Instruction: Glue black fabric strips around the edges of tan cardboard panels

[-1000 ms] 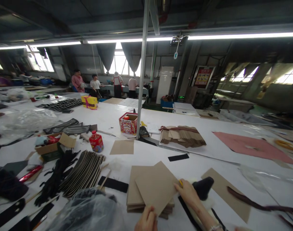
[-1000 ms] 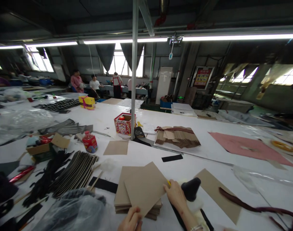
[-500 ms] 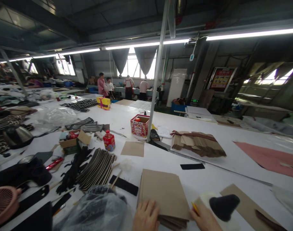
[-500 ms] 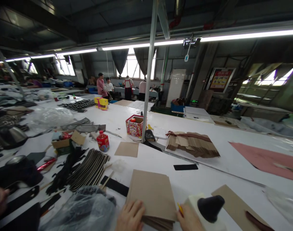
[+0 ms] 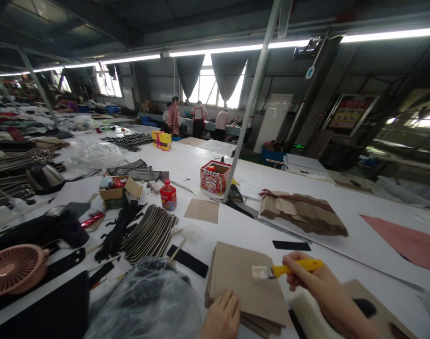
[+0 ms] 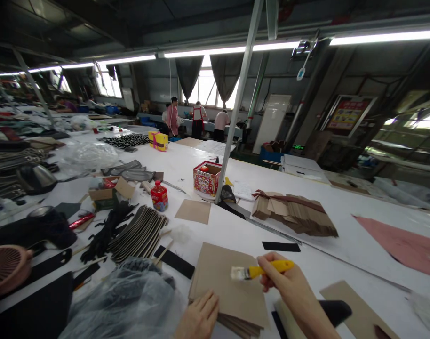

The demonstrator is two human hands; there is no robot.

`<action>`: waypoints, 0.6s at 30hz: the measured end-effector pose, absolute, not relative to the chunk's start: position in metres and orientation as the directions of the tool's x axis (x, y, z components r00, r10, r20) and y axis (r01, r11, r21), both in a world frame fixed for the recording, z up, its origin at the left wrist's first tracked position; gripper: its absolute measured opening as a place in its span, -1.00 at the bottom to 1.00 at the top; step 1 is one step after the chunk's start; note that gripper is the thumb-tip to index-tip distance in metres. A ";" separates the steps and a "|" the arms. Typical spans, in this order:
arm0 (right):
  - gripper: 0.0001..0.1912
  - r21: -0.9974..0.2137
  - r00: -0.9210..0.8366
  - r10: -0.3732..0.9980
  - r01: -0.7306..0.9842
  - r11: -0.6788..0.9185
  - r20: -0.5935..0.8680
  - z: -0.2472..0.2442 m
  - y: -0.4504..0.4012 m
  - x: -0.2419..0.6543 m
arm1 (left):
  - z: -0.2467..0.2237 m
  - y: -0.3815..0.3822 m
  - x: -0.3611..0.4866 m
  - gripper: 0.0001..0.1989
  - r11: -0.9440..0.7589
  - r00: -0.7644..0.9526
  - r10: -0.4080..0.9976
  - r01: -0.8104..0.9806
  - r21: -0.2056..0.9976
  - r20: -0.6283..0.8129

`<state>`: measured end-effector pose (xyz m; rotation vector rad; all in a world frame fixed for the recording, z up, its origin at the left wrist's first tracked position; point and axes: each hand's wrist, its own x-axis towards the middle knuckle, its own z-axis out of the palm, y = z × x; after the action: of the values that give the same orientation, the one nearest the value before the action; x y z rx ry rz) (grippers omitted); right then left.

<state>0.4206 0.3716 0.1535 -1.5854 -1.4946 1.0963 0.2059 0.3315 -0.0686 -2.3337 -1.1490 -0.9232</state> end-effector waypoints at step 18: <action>-0.79 -0.932 -0.212 0.944 0.313 -0.181 -0.254 0.065 0.431 0.322 | -0.109 0.333 0.256 -0.58 -0.395 -0.091 0.279 0.897 0.201 0.956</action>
<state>0.3218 0.4306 0.0650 -1.4729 -1.5097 1.4174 0.2559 0.3332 -0.1089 -1.6569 -1.2834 -1.5162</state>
